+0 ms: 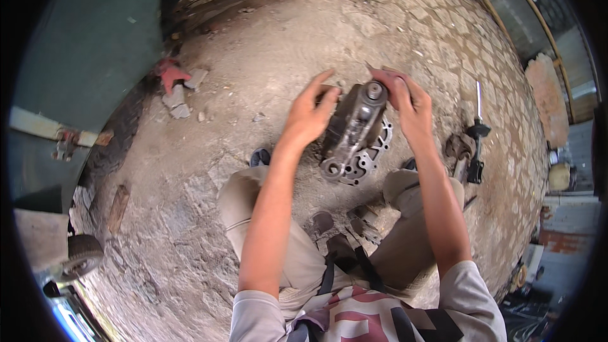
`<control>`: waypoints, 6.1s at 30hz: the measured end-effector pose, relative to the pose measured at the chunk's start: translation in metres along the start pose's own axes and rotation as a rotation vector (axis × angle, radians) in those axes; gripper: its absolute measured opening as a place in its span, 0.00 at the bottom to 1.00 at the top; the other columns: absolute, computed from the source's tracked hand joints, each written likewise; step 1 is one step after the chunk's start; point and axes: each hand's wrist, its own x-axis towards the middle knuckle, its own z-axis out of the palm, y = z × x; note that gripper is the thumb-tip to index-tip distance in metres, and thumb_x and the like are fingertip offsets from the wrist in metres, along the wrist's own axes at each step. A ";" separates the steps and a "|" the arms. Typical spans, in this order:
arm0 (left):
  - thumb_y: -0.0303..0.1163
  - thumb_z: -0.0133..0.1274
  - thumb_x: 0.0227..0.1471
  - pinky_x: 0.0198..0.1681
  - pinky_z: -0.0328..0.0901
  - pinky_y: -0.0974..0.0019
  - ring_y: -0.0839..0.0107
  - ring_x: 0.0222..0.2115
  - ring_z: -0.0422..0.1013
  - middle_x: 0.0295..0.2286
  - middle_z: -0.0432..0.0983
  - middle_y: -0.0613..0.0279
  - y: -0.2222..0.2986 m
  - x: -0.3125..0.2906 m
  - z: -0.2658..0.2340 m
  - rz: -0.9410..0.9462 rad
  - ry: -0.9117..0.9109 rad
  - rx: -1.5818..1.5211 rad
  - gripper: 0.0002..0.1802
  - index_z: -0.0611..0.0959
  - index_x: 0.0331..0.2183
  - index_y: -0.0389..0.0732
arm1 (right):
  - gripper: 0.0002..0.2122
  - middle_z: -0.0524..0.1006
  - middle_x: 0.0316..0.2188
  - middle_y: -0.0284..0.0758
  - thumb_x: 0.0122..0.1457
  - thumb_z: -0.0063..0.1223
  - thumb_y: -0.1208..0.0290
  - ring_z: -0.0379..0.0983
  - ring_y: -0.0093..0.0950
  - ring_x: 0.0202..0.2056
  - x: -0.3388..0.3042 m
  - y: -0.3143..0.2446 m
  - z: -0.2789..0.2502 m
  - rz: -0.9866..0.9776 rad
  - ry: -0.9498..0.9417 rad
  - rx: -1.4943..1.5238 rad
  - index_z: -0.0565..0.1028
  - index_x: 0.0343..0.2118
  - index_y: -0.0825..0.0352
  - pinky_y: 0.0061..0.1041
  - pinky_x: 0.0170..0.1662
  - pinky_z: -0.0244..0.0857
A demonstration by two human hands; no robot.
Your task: The person sits on the ground and sands a metal car part using a piece of sandpaper. They repeatedly rub the sandpaper over the surface, rotating the part to reach different areas.
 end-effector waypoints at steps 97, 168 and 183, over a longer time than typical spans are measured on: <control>0.64 0.35 0.64 0.59 0.62 0.61 0.62 0.55 0.68 0.55 0.70 0.50 0.035 -0.003 0.037 -0.113 -0.209 -0.542 0.46 0.59 0.63 0.32 | 0.24 0.75 0.54 0.49 0.69 0.39 0.58 0.72 0.43 0.55 -0.004 0.018 -0.030 0.125 -0.054 -0.198 0.70 0.57 0.73 0.33 0.58 0.64; 0.40 0.53 0.63 0.48 0.73 0.70 0.72 0.47 0.75 0.49 0.76 0.57 0.011 0.013 0.054 -0.079 -0.113 -0.641 0.28 0.72 0.59 0.35 | 0.16 0.76 0.50 0.52 0.65 0.47 0.64 0.71 0.49 0.53 0.007 0.027 0.001 -0.110 0.142 -0.296 0.80 0.41 0.73 0.40 0.57 0.65; 0.39 0.50 0.61 0.47 0.71 0.67 0.67 0.46 0.74 0.48 0.74 0.54 0.007 0.017 0.055 -0.073 -0.006 -0.459 0.28 0.70 0.59 0.35 | 0.19 0.65 0.62 0.54 0.66 0.47 0.61 0.61 0.50 0.62 0.006 0.023 -0.016 -0.009 -0.099 -0.236 0.78 0.50 0.72 0.38 0.65 0.56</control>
